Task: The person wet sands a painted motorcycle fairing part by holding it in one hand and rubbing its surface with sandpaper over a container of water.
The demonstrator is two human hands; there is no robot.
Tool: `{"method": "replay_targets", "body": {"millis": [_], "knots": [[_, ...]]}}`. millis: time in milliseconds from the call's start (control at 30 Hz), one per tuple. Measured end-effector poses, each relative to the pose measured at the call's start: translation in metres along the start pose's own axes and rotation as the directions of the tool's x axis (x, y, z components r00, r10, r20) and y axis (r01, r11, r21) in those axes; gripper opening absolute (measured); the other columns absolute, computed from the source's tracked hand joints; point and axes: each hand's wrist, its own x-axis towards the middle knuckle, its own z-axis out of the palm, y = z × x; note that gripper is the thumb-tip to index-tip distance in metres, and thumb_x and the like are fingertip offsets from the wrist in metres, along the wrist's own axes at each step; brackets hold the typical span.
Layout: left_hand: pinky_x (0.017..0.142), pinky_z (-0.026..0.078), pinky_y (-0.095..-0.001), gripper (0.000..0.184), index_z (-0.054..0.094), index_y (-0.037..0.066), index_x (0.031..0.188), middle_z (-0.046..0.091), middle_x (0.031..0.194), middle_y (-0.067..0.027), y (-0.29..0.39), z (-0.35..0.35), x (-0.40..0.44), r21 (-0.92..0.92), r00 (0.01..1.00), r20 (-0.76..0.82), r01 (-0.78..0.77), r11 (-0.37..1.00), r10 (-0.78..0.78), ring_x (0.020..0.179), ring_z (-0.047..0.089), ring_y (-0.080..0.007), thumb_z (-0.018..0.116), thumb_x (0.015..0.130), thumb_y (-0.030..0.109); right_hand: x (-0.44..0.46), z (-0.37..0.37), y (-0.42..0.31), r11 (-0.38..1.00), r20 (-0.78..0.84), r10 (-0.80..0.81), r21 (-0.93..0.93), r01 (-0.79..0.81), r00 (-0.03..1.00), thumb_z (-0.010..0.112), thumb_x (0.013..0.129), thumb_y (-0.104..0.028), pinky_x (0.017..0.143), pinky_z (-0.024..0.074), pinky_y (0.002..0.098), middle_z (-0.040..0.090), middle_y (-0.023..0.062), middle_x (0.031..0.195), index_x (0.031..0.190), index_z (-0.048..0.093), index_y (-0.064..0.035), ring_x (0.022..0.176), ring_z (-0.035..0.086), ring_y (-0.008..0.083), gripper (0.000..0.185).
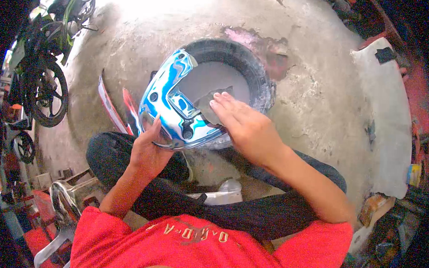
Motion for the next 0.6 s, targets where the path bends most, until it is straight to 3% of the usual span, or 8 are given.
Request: {"method": "replay_targets", "body": {"millis": [133, 200, 267, 333, 433, 533, 567, 600], "knots": [[0.110, 0.041, -0.0480, 0.036, 0.043, 0.010, 0.139, 0.057, 0.136, -0.0086, 0.003, -0.007, 0.001, -0.023, 0.999, 0.037, 0.025, 0.999, -0.024, 0.127, 0.055, -0.0217, 0.047, 0.104, 0.015, -0.004, 0.004, -0.034, 0.956, 0.094, -0.294, 0.022, 0.294, 0.951, 0.050, 0.088, -0.007, 0.107, 0.0460, 0.0410, 0.061, 0.0178, 0.132, 0.133, 0.056, 0.0025, 0.126, 0.058, 0.0304, 0.046], [0.110, 0.042, -0.0473, 0.036, 0.043, 0.011, 0.139, 0.058, 0.135, -0.0080, 0.002, -0.011, 0.003, -0.061, 1.000, -0.004, 0.017, 0.998, -0.017, 0.126, 0.055, -0.0219, 0.047, 0.104, 0.016, 0.001, 0.002, -0.014, 0.978, 0.048, -0.209, 0.031, 0.207, 0.977, 0.053, 0.085, -0.001, 0.107, 0.0462, 0.0414, 0.060, 0.0184, 0.133, 0.133, 0.055, 0.0023, 0.126, 0.058, 0.0313, 0.048], [0.109, 0.042, -0.0470, 0.036, 0.043, 0.011, 0.139, 0.058, 0.134, -0.0078, 0.002, -0.013, 0.001, -0.077, 1.000, 0.018, 0.014, 0.997, -0.012, 0.125, 0.056, -0.0220, 0.047, 0.104, 0.017, 0.007, 0.001, 0.006, 0.999, -0.029, 0.027, 0.044, -0.025, 0.999, 0.057, 0.075, 0.011, 0.106, 0.0466, 0.0427, 0.058, 0.0198, 0.135, 0.133, 0.055, 0.0012, 0.126, 0.057, 0.0331, 0.060], [0.108, 0.043, -0.0470, 0.035, 0.044, 0.011, 0.138, 0.058, 0.134, -0.0078, 0.004, -0.012, 0.002, -0.068, 0.995, 0.103, 0.011, 0.998, -0.004, 0.124, 0.057, -0.0218, 0.047, 0.104, 0.019, 0.003, 0.003, -0.012, 0.995, -0.029, -0.092, 0.044, 0.093, 0.995, 0.057, 0.076, 0.010, 0.106, 0.0471, 0.0424, 0.059, 0.0197, 0.135, 0.132, 0.056, 0.0014, 0.125, 0.058, 0.0330, 0.057], [0.107, 0.044, -0.0474, 0.034, 0.045, 0.010, 0.137, 0.059, 0.133, -0.0076, 0.000, -0.007, 0.001, 0.073, 0.999, -0.036, -0.016, 0.997, 0.019, 0.123, 0.058, -0.0218, 0.048, 0.104, 0.020, -0.003, 0.003, -0.039, 0.949, 0.060, -0.308, 0.090, 0.302, 0.949, 0.061, 0.078, 0.002, 0.103, 0.0488, 0.0410, 0.061, 0.0198, 0.131, 0.129, 0.057, 0.0030, 0.123, 0.060, 0.0324, 0.051], [0.106, 0.044, -0.0486, 0.033, 0.046, 0.010, 0.136, 0.058, 0.134, -0.0079, 0.000, -0.009, 0.003, -0.097, 0.993, 0.122, 0.009, 0.995, 0.003, 0.123, 0.058, -0.0220, 0.048, 0.105, 0.021, 0.005, 0.000, 0.003, 0.997, -0.015, -0.064, -0.038, 0.064, 0.998, 0.054, 0.087, -0.013, 0.105, 0.0476, 0.0402, 0.060, 0.0198, 0.132, 0.128, 0.057, 0.0047, 0.123, 0.059, 0.0301, 0.045], [0.103, 0.047, -0.0467, 0.035, 0.049, 0.010, 0.135, 0.061, 0.131, -0.0081, 0.001, -0.005, 0.002, -0.087, 0.999, 0.039, 0.021, 0.996, -0.017, 0.119, 0.060, -0.0238, 0.051, 0.103, 0.024, 0.007, -0.002, 0.002, 1.000, -0.053, -0.025, -0.017, 0.024, 0.998, 0.055, 0.086, -0.012, 0.105, 0.0477, 0.0399, 0.061, 0.0190, 0.132, 0.126, 0.058, 0.0042, 0.122, 0.060, 0.0298, 0.043], [0.103, 0.046, -0.0469, 0.037, 0.048, 0.010, 0.136, 0.060, 0.132, -0.0083, 0.001, -0.004, 0.003, -0.076, 0.999, 0.037, 0.037, 0.996, -0.035, 0.120, 0.060, -0.0241, 0.050, 0.103, 0.025, 0.006, -0.003, -0.006, 0.994, -0.026, -0.113, -0.011, 0.112, 0.993, 0.056, 0.086, -0.011, 0.105, 0.0476, 0.0407, 0.060, 0.0196, 0.132, 0.127, 0.058, 0.0037, 0.122, 0.060, 0.0311, 0.044]]}}
